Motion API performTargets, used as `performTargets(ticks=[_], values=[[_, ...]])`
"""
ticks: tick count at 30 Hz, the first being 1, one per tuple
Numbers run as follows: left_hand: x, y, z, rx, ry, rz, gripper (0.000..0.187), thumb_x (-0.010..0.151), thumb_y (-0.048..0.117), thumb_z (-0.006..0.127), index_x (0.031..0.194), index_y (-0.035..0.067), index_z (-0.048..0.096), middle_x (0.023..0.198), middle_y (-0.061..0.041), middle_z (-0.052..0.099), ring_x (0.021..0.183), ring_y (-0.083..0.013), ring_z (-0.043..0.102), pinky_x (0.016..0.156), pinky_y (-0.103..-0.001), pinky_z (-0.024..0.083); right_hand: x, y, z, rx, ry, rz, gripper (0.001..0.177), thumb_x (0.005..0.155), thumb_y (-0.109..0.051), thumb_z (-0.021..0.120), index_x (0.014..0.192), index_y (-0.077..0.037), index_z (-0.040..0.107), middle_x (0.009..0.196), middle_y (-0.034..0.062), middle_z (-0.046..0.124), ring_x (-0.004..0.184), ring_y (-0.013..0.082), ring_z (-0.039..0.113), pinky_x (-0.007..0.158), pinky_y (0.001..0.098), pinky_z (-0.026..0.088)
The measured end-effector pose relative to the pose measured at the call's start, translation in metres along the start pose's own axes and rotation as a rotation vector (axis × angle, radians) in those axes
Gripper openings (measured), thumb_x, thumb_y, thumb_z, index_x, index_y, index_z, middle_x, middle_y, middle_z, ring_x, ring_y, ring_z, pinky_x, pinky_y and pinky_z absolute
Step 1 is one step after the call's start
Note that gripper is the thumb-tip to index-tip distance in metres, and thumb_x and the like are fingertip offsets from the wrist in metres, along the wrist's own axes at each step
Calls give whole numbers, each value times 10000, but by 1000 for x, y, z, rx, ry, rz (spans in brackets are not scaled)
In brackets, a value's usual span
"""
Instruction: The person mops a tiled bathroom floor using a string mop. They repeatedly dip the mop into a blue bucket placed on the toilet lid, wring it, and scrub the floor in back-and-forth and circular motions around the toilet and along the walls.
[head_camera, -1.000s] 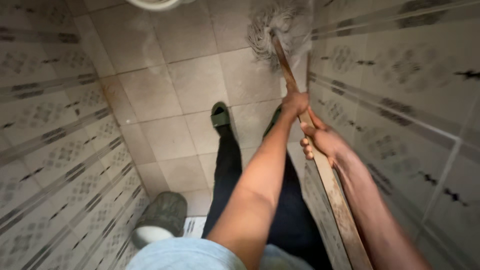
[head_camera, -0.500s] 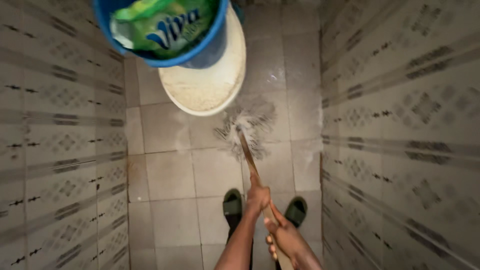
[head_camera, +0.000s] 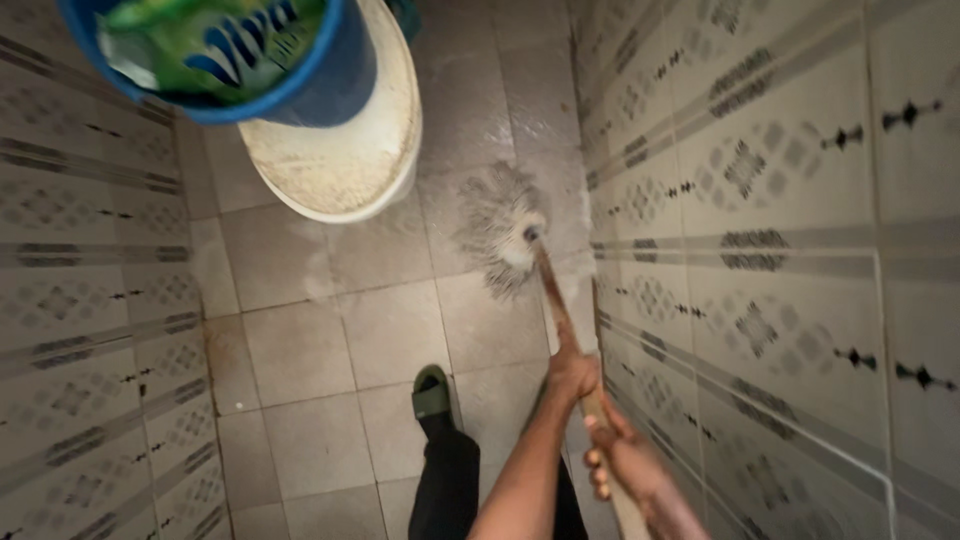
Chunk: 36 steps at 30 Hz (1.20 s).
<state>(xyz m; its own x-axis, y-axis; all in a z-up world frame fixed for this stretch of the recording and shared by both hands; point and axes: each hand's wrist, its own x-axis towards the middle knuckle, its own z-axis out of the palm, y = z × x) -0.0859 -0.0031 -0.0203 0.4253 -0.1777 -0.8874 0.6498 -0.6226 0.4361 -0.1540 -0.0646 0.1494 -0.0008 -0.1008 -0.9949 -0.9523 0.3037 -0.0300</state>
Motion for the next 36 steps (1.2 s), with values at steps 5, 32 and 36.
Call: performTargets(ticks=[5,32,36], values=[[-6,23,30,-95,-68,-11,997,925,242,587,1651,235,-96,1423,-341,530,1306,-446,552,1103,-440,451,-10,-4,-25,2,40,-2,681,1038,-296,549,1624,-464,245,650,52,444,498,160,381,432,335,353],[9,-41,-68,-140,241,-19,961,843,158,567,1645,215,40,1329,-348,588,1210,-466,614,1022,-477,499,33,0,48,-148,-237,-233,675,973,-258,606,1582,-394,348,655,70,579,469,189,531,406,367,478],[44,-21,-19,-111,145,149,964,846,223,562,1617,106,-5,1465,-281,508,1119,-434,694,915,-488,566,41,-7,1,-137,-212,-294,654,963,-275,580,1560,-396,340,631,70,593,479,199,585,410,374,479]])
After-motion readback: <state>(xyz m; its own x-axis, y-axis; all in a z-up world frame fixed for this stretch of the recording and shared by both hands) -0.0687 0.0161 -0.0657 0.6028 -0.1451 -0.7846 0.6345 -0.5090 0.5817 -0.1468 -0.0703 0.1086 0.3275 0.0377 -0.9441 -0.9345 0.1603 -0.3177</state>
